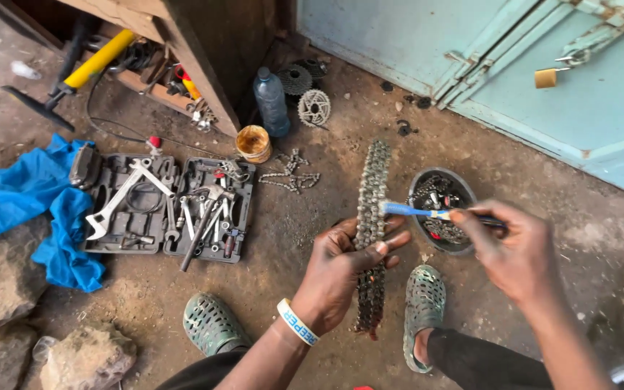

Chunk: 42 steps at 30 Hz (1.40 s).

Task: The person scrubs a bicycle chain with a toothbrush, holding it in their left hand and brushing with their right. They repeatedly dip the brush into a small container of liquid and continue scrubbing different sections of the chain.

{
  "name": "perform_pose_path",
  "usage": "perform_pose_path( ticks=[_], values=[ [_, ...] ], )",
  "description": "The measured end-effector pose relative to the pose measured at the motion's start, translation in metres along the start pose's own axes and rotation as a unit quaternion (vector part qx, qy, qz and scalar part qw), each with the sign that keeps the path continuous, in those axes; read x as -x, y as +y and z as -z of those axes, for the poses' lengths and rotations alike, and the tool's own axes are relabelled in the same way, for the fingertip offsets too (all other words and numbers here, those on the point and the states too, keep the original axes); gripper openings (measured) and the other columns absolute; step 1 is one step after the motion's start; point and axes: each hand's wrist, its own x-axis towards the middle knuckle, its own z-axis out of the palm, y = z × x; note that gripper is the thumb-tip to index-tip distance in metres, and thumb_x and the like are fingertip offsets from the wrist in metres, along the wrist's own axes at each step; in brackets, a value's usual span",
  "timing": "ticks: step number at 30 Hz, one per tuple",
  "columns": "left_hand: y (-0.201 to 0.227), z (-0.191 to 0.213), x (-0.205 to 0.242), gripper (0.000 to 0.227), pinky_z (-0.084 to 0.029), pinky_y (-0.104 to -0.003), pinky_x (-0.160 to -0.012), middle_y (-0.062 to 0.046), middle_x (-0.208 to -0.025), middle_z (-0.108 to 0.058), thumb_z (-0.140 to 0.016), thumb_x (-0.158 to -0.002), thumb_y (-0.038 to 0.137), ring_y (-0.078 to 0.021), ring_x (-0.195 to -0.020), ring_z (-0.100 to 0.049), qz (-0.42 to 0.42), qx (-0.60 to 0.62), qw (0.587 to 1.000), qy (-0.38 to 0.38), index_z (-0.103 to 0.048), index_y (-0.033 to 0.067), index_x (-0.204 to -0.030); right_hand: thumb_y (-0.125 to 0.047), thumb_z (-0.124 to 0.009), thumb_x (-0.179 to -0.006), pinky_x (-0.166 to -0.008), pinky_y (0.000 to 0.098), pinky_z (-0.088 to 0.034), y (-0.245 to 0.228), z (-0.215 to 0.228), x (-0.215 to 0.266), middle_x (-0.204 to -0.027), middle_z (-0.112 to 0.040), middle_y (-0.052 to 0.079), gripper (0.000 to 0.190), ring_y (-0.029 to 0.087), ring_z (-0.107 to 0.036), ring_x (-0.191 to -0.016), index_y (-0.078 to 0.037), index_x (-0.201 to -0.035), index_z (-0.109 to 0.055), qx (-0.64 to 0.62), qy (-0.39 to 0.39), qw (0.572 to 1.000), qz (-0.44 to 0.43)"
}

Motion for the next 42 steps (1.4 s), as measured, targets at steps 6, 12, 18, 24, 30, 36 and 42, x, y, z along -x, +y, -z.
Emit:
perform_pose_path(
  ticks=[6, 12, 18, 24, 30, 36, 42],
  values=[
    [0.003, 0.000, 0.004, 0.029, -0.062, -0.039, -0.091, -0.020, -0.136, -0.071, -0.060, -0.088, -0.015, -0.0316, -0.115, -0.073, -0.021, -0.004, 0.999, -0.042, -0.067, -0.0038, -0.114, -0.019, -0.071, -0.093, -0.040, 0.0230, -0.042, 0.006, -0.009, -0.004, -0.072, -0.073, 0.005, 0.016, 0.011, -0.051, -0.048, -0.007, -0.101, -0.079, -0.004, -0.082, 0.995, 0.056],
    [-0.008, 0.008, -0.002, 0.017, -0.063, -0.039, -0.087, -0.021, -0.132, -0.072, -0.066, -0.087, -0.010, -0.0328, -0.111, -0.075, -0.028, -0.011, 0.998, -0.046, -0.065, 0.0025, -0.098, -0.035, -0.065, -0.093, -0.068, 0.0294, -0.064, -0.003, -0.025, -0.005, -0.091, -0.080, 0.010, 0.032, 0.021, -0.075, -0.077, -0.006, -0.101, -0.078, 0.007, -0.130, 0.988, 0.080],
    [0.010, -0.002, 0.007, 0.048, -0.062, -0.038, -0.087, -0.024, -0.142, -0.066, -0.060, -0.085, -0.015, -0.0374, -0.122, -0.069, 0.018, 0.025, 0.999, -0.042, -0.061, -0.0064, -0.133, -0.001, -0.075, -0.100, -0.071, 0.0262, -0.047, 0.050, 0.031, -0.018, -0.096, -0.071, 0.011, 0.010, 0.016, -0.061, -0.083, 0.003, -0.109, -0.073, -0.069, 0.082, 0.993, 0.053],
    [0.012, -0.001, 0.006, 0.052, -0.060, -0.040, -0.090, -0.025, -0.145, -0.061, -0.062, -0.087, -0.007, -0.0382, -0.125, -0.066, 0.015, 0.043, 0.994, -0.097, -0.056, -0.0053, -0.139, -0.006, -0.070, -0.097, -0.057, 0.0246, -0.040, 0.037, 0.013, -0.012, -0.078, -0.064, 0.005, 0.005, 0.013, -0.051, -0.064, -0.001, -0.096, -0.070, -0.123, 0.051, 0.984, 0.119],
    [0.001, -0.005, 0.002, 0.035, -0.060, -0.036, -0.088, -0.019, -0.134, -0.069, -0.062, -0.090, -0.010, -0.0342, -0.123, -0.070, -0.008, -0.016, 0.995, -0.097, -0.062, -0.0022, -0.124, -0.017, -0.070, -0.094, -0.056, 0.0279, -0.049, -0.002, -0.006, -0.010, -0.074, -0.070, 0.005, 0.011, 0.014, -0.059, -0.060, -0.006, -0.091, -0.073, -0.014, -0.004, 0.977, 0.214],
    [-0.009, -0.005, 0.004, 0.040, -0.060, -0.043, -0.095, -0.018, -0.139, -0.068, -0.061, -0.090, -0.006, -0.0329, -0.123, -0.069, 0.015, -0.024, 0.998, -0.064, -0.062, -0.0024, -0.130, -0.021, -0.071, -0.096, -0.055, 0.0243, -0.047, 0.006, 0.001, -0.015, -0.079, -0.063, 0.002, 0.013, 0.011, -0.053, -0.059, -0.011, -0.090, -0.065, -0.037, -0.037, 0.989, 0.138],
    [-0.011, 0.002, 0.002, 0.024, -0.066, -0.041, -0.085, -0.028, -0.129, -0.071, -0.064, -0.086, -0.017, -0.0369, -0.114, -0.074, -0.027, 0.019, 0.999, -0.040, -0.063, -0.0068, -0.108, -0.023, -0.067, -0.096, -0.064, 0.0301, -0.053, 0.009, -0.029, -0.005, -0.077, -0.065, 0.004, 0.017, 0.015, -0.059, -0.067, -0.011, -0.085, -0.064, -0.035, -0.035, 0.979, 0.196]
  ],
)
